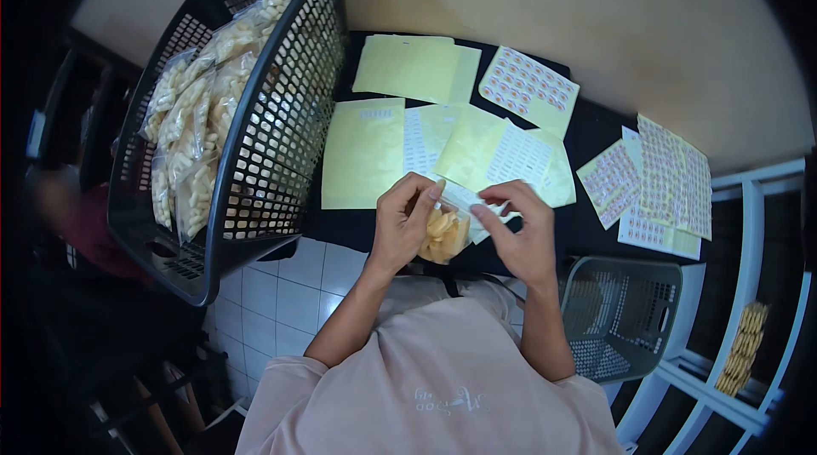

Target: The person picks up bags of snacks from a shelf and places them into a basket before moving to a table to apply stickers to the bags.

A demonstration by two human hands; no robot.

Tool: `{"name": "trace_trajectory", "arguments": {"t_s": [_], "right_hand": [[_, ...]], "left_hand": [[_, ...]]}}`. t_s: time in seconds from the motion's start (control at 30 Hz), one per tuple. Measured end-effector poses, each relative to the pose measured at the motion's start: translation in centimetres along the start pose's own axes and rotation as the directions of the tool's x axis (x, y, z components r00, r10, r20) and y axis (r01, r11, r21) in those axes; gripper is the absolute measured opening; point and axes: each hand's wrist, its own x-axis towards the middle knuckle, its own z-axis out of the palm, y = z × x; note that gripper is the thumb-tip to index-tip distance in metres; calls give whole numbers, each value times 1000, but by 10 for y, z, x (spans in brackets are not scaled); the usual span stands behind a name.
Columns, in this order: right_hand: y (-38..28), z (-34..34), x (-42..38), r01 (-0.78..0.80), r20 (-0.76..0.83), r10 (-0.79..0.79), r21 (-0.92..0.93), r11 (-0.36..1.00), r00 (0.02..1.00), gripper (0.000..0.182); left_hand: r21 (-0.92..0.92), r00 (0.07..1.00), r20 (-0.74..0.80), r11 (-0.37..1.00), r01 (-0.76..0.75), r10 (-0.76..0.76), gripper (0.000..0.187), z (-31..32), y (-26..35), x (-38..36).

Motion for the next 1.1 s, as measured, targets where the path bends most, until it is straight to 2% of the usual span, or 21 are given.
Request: {"name": "trace_trajectory", "arguments": {"t_s": [0.03, 0.1, 0.17, 0.2, 0.23, 0.3, 0.37, 0.43, 0.5, 0.57, 0.63, 0.7, 0.77, 0.9, 0.97, 1.03, 1.07, 1.1], "right_hand": [[-3, 4, -5, -44, 68, 40, 47, 998, 997, 16], [-6, 15, -16, 17, 139, -19, 19, 1000, 990, 12], [-15, 20, -29, -84, 169, 75, 42, 996, 983, 10], [-12, 24, -36, -11, 149, 7, 27, 1000, 989, 10], [-16, 27, -45, -80, 157, 65, 88, 993, 985, 9], [-23, 34, -61, -171, 188, 149, 105, 980, 971, 9], [-25, 43, -79, -109, 160, 90, 110, 988, 983, 10], [-28, 51, -98, -104, 160, 90, 87, 991, 983, 11], [-30, 54, -119, -111, 150, 102, 52, 992, 983, 11], [-33, 55, -139, -103, 148, 98, 27, 994, 984, 12], [-36, 55, -161, -113, 176, 116, -27, 993, 978, 11], [-38, 54, -182, -127, 133, 129, -27, 992, 983, 11], [-44, 46, -198, -212, 145, 214, -26, 977, 966, 9], [-47, 25, -234, -274, 52, 272, 30, 961, 961, 9], [-45, 8, -248, -398, -33, 404, 110, 911, 914, 11], [-35, -12, -261, -431, -151, 455, 166, 887, 878, 11], [-24, -31, -270, -432, -160, 460, 183, 883, 873, 11], [-14, -47, -278, -491, -257, 548, 255, 833, 796, 10]], "left_hand": [[-5, 1000, 24, 1000, 1, -1, 16, -2, -2, -3], [190, 968, 187, 960, -204, 169, 10, -4, -6, -11], [135, 963, 201, 968, -210, 180, 7, -3, -3, -21], [173, 957, 238, 963, -208, 164, 8, -10, -3, -25], [212, 951, 273, 956, -205, 143, 10, -14, -3, -31], [169, 942, 289, 959, -226, 171, 11, -17, -1, -47], [164, 940, 298, 961, -225, 169, 16, -24, -1, -62], [155, 945, 301, 971, -182, 129, 19, -27, -9, -83], [166, 969, 247, 985, -54, 11, 23, -32, -17, -102], [168, 967, 255, 984, -51, 7, 27, -37, -28, -119], [83, 982, 171, 995, 64, -77, 25, -39, -41, -132], [86, 977, 190, 993, 82, -97, 28, -38, -47, -142], [86, 978, 178, 992, 95, -110, 28, -34, -50, -149], [32, 967, 236, 995, 93, -98, 28, -11, -57, -159], [46, 965, 255, 997, 58, -68, 30, 13, -46, -162], [25, 945, 308, 994, 109, -112, 33, 35, -46, -161], [41, 941, 320, 993, 107, -115, 33, 54, -43, -158], [-30, 926, 331, 979, 201, -180, 34, 70, -38, -155]]}}
